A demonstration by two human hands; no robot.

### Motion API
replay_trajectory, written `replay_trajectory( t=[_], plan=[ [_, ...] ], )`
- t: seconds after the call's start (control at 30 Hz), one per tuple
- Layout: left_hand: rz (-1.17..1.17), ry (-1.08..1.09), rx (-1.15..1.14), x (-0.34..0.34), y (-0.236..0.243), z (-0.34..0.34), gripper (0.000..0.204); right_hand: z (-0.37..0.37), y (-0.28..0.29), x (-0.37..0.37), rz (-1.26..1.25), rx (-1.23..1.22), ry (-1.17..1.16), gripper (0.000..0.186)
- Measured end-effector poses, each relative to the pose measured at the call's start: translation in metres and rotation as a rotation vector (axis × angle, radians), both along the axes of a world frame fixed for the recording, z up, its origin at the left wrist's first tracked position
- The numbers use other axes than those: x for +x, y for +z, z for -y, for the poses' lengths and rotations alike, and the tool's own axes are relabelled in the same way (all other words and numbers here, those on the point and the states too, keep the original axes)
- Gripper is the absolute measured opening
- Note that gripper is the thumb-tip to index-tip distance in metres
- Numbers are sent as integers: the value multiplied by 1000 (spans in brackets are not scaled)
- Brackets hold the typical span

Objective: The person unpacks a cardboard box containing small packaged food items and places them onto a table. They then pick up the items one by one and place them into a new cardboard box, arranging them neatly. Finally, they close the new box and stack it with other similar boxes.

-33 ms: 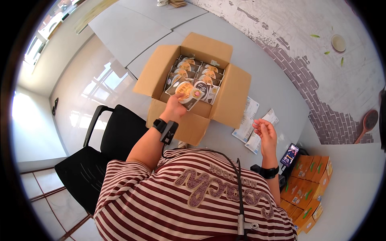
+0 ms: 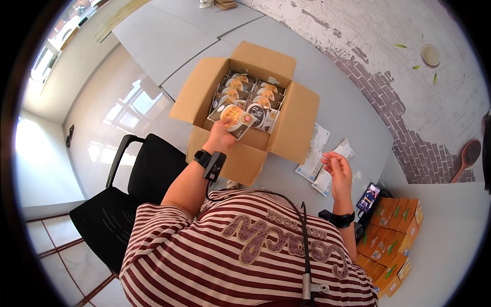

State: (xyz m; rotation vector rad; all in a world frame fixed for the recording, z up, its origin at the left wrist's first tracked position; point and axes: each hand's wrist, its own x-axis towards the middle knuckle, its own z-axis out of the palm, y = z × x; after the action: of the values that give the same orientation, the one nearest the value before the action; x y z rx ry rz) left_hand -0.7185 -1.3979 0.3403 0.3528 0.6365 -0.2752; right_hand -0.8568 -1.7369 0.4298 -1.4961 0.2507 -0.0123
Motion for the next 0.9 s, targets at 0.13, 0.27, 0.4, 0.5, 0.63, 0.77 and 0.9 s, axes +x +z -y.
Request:
replay_trajectory(
  t=[0.13, 0.27, 0.4, 0.5, 0.63, 0.77, 0.9],
  plan=[
    [-44, 154, 143, 26, -34, -16, 32, -5, 0, -1, -3, -36, 9, 25],
    [-91, 159, 35, 48, -59, -28, 31, -4, -5, -3, -12, -59, 15, 25],
    [-55, -4, 143, 65, -109, -43, 32, 2, -14, -9, -40, -60, -8, 25],
    [-40, 7, 196, 63, -94, -40, 35, 10, -26, -16, -79, -51, -50, 25],
    [24, -73, 235, 55, -58, -29, 38, 31, -56, -30, -128, -51, -117, 25],
    [62, -46, 243, 61, -69, -37, 37, 54, -88, -46, -260, 55, -233, 24],
    [-4, -84, 326, 65, -65, -35, 37, 79, -120, -59, -285, 65, -347, 25]
  ],
)
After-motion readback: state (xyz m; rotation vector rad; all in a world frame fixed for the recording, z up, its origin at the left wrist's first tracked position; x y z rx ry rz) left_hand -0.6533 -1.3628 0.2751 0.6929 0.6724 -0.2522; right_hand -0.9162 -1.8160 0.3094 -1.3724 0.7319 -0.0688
